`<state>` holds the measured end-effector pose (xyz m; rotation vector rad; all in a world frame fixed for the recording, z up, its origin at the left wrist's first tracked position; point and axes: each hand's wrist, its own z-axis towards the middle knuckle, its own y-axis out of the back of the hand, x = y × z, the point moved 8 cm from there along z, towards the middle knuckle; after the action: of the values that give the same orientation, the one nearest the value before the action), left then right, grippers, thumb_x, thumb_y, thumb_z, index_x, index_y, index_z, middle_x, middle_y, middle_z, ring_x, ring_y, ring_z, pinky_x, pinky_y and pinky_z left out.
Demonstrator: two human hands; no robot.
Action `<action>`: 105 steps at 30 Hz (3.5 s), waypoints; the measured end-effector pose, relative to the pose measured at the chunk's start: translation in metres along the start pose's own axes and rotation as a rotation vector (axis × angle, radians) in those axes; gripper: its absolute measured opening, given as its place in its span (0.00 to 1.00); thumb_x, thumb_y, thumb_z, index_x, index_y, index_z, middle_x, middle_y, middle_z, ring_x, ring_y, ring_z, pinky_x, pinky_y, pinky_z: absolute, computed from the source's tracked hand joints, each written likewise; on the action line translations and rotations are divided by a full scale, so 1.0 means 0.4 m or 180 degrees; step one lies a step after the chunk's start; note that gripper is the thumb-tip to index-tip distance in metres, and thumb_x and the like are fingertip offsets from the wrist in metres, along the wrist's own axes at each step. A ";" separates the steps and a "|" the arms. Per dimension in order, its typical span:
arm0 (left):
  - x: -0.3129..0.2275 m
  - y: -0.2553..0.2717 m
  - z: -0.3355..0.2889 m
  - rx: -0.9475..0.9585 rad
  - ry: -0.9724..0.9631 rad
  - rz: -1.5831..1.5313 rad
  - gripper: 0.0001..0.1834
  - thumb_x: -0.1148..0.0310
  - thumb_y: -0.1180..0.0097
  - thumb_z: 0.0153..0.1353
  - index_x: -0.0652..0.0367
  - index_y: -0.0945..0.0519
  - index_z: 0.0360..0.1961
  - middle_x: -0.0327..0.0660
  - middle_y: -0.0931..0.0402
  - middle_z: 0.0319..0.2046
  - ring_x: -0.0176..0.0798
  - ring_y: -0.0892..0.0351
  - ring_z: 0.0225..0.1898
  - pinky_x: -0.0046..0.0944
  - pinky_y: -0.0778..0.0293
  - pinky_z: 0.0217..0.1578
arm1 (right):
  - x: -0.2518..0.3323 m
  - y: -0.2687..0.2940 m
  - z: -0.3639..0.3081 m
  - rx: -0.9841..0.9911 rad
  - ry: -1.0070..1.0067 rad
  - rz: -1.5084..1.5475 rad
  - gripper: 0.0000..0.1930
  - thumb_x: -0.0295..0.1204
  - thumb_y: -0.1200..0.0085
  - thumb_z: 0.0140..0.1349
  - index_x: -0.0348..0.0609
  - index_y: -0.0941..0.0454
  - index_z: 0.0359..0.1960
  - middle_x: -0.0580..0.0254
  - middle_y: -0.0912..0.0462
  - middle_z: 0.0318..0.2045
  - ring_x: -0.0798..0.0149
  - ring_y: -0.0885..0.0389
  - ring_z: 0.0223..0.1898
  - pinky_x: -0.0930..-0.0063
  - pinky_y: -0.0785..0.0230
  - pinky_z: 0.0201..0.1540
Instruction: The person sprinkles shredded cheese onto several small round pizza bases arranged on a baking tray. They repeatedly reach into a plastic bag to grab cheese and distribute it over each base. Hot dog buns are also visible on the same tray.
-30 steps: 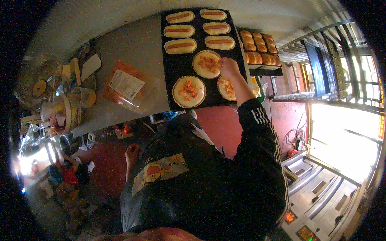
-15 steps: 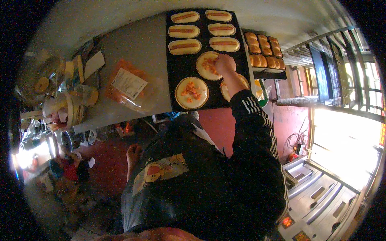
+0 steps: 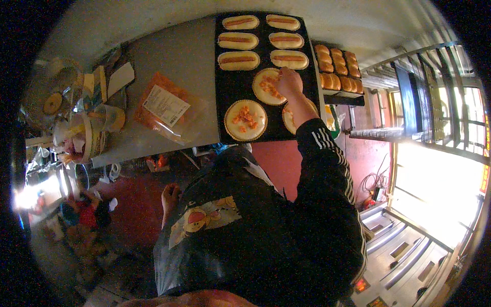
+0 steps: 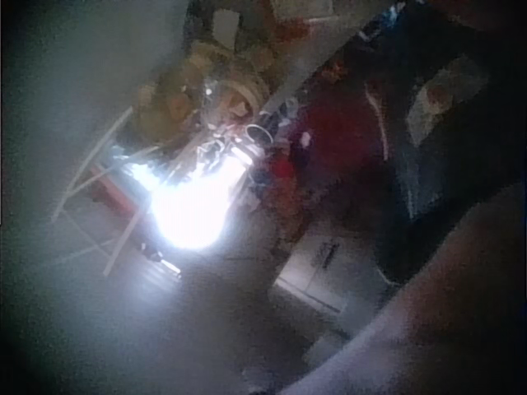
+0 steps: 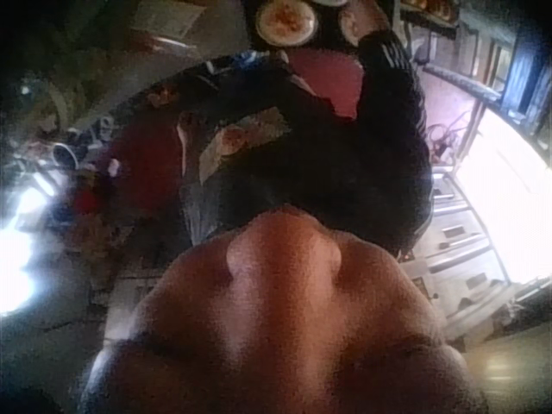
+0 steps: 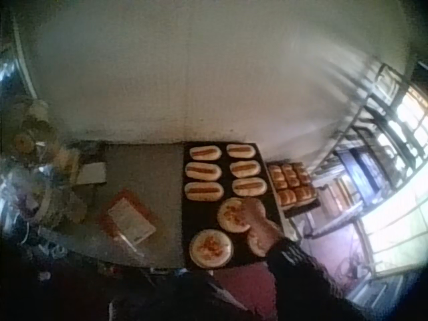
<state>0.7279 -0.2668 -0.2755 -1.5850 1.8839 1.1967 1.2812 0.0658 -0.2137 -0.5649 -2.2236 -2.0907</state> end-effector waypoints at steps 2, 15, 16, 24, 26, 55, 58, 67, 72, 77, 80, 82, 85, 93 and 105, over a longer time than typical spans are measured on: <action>-0.001 0.004 -0.004 -0.0033 0.0039 -0.0019 0.12 0.64 0.43 0.63 0.61 0.21 0.42 0.40 0.21 0.28 0.32 0.25 0.28 0.34 0.30 0.30 | 0.010 0.012 -0.001 -0.0079 0.0172 0.0081 0.15 0.35 0.41 0.55 0.42 0.22 0.42 0.51 0.17 0.42 0.47 0.19 0.46 0.54 0.26 0.46; 0.012 0.021 -0.013 -0.0079 -0.0040 0.0100 0.12 0.64 0.44 0.66 0.61 0.21 0.44 0.40 0.21 0.29 0.30 0.26 0.27 0.33 0.31 0.29 | -0.001 -0.048 0.062 0.0210 0.0218 0.0156 0.14 0.35 0.42 0.54 0.42 0.18 0.39 0.46 0.17 0.36 0.46 0.18 0.42 0.57 0.27 0.45; 0.022 0.021 -0.013 -0.0068 0.0050 0.0169 0.12 0.64 0.43 0.66 0.62 0.22 0.44 0.39 0.21 0.29 0.30 0.26 0.28 0.33 0.30 0.29 | 0.001 -0.047 0.062 0.0209 0.0264 0.0144 0.13 0.36 0.42 0.54 0.42 0.18 0.38 0.45 0.17 0.36 0.46 0.18 0.42 0.57 0.27 0.44; 0.030 0.021 -0.019 -0.0194 0.0021 -0.0021 0.13 0.66 0.44 0.63 0.66 0.22 0.42 0.41 0.20 0.30 0.33 0.21 0.33 0.33 0.26 0.36 | 0.013 -0.037 0.058 0.0216 0.0369 0.0263 0.12 0.35 0.47 0.60 0.39 0.18 0.36 0.43 0.17 0.34 0.44 0.18 0.41 0.55 0.27 0.44; 0.028 0.021 -0.021 -0.0189 0.0056 0.0032 0.13 0.66 0.44 0.63 0.66 0.21 0.41 0.41 0.20 0.30 0.33 0.21 0.32 0.33 0.26 0.36 | 0.018 -0.029 0.059 0.0097 0.0513 0.0227 0.13 0.36 0.47 0.61 0.40 0.18 0.36 0.43 0.17 0.35 0.44 0.18 0.41 0.56 0.27 0.44; 0.011 0.020 -0.032 -0.0224 0.0194 0.0040 0.11 0.67 0.43 0.62 0.64 0.20 0.40 0.40 0.20 0.28 0.31 0.23 0.31 0.33 0.27 0.34 | -0.003 -0.042 0.089 0.0203 0.0423 0.0341 0.11 0.33 0.45 0.59 0.45 0.17 0.40 0.48 0.16 0.40 0.48 0.18 0.45 0.59 0.27 0.48; 0.007 0.025 -0.027 -0.0249 -0.0006 0.0218 0.11 0.66 0.43 0.62 0.64 0.20 0.39 0.41 0.19 0.29 0.32 0.22 0.31 0.34 0.27 0.35 | -0.010 -0.039 0.090 0.0275 0.0366 0.0312 0.11 0.32 0.46 0.60 0.46 0.17 0.42 0.48 0.16 0.41 0.48 0.18 0.46 0.59 0.27 0.48; 0.008 0.023 -0.029 -0.0152 0.0104 0.0111 0.14 0.63 0.45 0.66 0.63 0.22 0.45 0.41 0.20 0.32 0.33 0.23 0.31 0.35 0.28 0.34 | -0.068 -0.032 0.092 0.0174 0.0161 0.0112 0.11 0.35 0.47 0.60 0.46 0.17 0.40 0.48 0.16 0.39 0.46 0.19 0.45 0.57 0.26 0.47; 0.016 0.021 -0.017 -0.0022 0.0047 0.0110 0.15 0.63 0.44 0.66 0.64 0.22 0.46 0.41 0.20 0.32 0.33 0.24 0.31 0.36 0.28 0.34 | -0.090 -0.038 0.090 0.0197 0.0249 0.0159 0.13 0.38 0.45 0.59 0.46 0.17 0.40 0.49 0.16 0.39 0.46 0.18 0.44 0.57 0.26 0.47; 0.011 0.023 -0.015 -0.0057 0.0034 0.0203 0.16 0.62 0.44 0.66 0.63 0.22 0.46 0.41 0.20 0.32 0.32 0.25 0.30 0.35 0.29 0.32 | -0.100 -0.047 0.070 0.0439 0.0255 -0.0254 0.14 0.38 0.44 0.57 0.47 0.17 0.41 0.50 0.16 0.38 0.47 0.18 0.43 0.58 0.26 0.47; 0.003 0.021 -0.017 -0.0085 0.0114 0.0055 0.14 0.64 0.44 0.65 0.64 0.21 0.44 0.41 0.20 0.31 0.31 0.24 0.30 0.34 0.28 0.32 | -0.092 -0.021 0.060 0.0284 0.0181 -0.0104 0.13 0.37 0.44 0.56 0.47 0.18 0.41 0.50 0.16 0.39 0.47 0.18 0.43 0.57 0.26 0.47; 0.002 0.020 -0.022 -0.0191 0.0226 -0.0119 0.10 0.69 0.43 0.62 0.66 0.20 0.39 0.41 0.19 0.30 0.32 0.21 0.32 0.33 0.26 0.36 | -0.071 -0.009 0.060 0.0276 0.0262 -0.0139 0.12 0.36 0.44 0.57 0.46 0.18 0.40 0.50 0.16 0.39 0.47 0.18 0.44 0.57 0.26 0.47; 0.000 0.019 -0.021 -0.0229 0.0380 -0.0014 0.10 0.69 0.43 0.62 0.65 0.20 0.40 0.41 0.19 0.30 0.32 0.21 0.32 0.33 0.26 0.36 | -0.042 -0.011 0.058 0.0387 0.0289 -0.0109 0.11 0.35 0.46 0.58 0.46 0.18 0.39 0.49 0.16 0.39 0.47 0.19 0.45 0.57 0.27 0.48; 0.006 0.020 -0.023 -0.0082 0.0196 0.0019 0.14 0.64 0.45 0.65 0.65 0.22 0.44 0.41 0.20 0.31 0.33 0.23 0.32 0.34 0.28 0.34 | -0.015 0.025 0.045 -0.0015 0.0189 0.0252 0.11 0.35 0.45 0.58 0.46 0.18 0.40 0.50 0.16 0.38 0.47 0.18 0.44 0.58 0.26 0.46; 0.031 0.026 -0.002 -0.0099 0.0254 0.0027 0.11 0.66 0.43 0.62 0.64 0.21 0.39 0.40 0.20 0.29 0.30 0.23 0.30 0.32 0.27 0.33 | 0.229 -0.056 -0.276 0.0785 0.0923 0.0680 0.16 0.37 0.36 0.51 0.43 0.18 0.40 0.52 0.16 0.34 0.51 0.17 0.38 0.61 0.25 0.41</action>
<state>0.7148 -0.2750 -0.2808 -1.6658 1.9319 1.1884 1.1652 -0.0205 -0.1999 -0.4279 -2.1066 -1.6474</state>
